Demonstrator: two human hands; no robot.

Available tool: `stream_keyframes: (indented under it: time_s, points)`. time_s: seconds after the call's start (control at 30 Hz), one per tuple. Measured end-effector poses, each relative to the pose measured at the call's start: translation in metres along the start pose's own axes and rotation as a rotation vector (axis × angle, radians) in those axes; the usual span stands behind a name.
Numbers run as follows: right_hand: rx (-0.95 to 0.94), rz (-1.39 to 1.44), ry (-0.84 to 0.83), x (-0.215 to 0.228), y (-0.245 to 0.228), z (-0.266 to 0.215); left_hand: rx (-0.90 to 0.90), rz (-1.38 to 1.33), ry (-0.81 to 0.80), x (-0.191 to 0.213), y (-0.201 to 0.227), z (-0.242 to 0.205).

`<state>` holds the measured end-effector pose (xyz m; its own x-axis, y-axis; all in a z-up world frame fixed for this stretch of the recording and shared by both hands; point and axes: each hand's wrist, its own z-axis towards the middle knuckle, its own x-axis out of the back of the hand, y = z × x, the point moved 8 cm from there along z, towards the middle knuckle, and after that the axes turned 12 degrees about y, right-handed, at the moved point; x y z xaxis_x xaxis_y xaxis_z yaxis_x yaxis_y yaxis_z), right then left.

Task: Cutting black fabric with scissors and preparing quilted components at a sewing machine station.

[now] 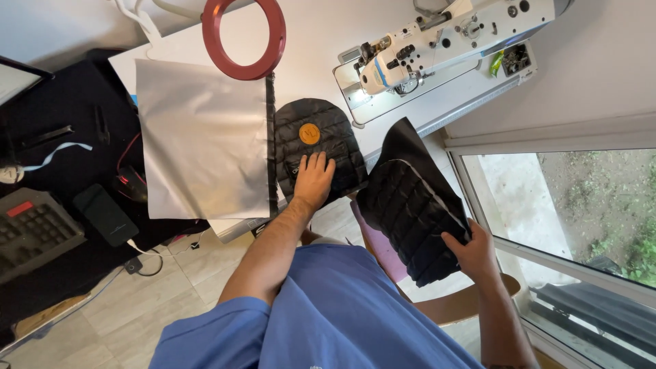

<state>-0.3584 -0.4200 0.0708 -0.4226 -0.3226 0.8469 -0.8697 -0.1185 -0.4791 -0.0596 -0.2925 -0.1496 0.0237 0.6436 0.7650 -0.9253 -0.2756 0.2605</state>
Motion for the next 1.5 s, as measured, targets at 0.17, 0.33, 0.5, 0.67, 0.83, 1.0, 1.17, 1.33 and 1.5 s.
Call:
stream_keyframes:
  time_s: [0.17,0.33,0.5,0.67,0.83,1.0,1.17,1.33,1.5]
  points:
    - [-0.024,-0.030,0.016,0.003,0.013,-0.005,-0.045,-0.041,0.049,-0.008,0.013,-0.001]
    - [-0.014,-0.074,0.033,0.005,0.020,-0.009,-0.071,-0.060,0.087,-0.011,0.014,0.001]
    - [0.032,-0.094,0.060,0.003,0.044,0.000,-0.117,-0.113,0.186,-0.007,0.024,0.010]
    - [0.011,-0.036,0.057,-0.005,0.054,0.010,-0.051,-0.146,0.248,0.073,0.017,0.057]
    - [0.046,-0.044,0.031,-0.019,0.045,0.011,-0.037,-0.166,0.304,0.182,-0.035,0.082]
    - [-0.001,-0.057,-0.018,-0.040,0.049,0.017,-0.013,0.013,0.279,0.236,-0.107,0.059]
    - [0.005,-0.071,-0.010,-0.043,0.028,0.009,-0.077,0.168,0.296,0.257,-0.135,0.049]
    - [-0.020,-0.020,0.005,-0.039,0.003,-0.004,-0.099,0.303,0.208,0.202,-0.187,0.006]
    - [-0.075,0.024,0.003,-0.038,0.003,-0.019,-0.199,0.289,0.077,0.124,-0.238,-0.055]
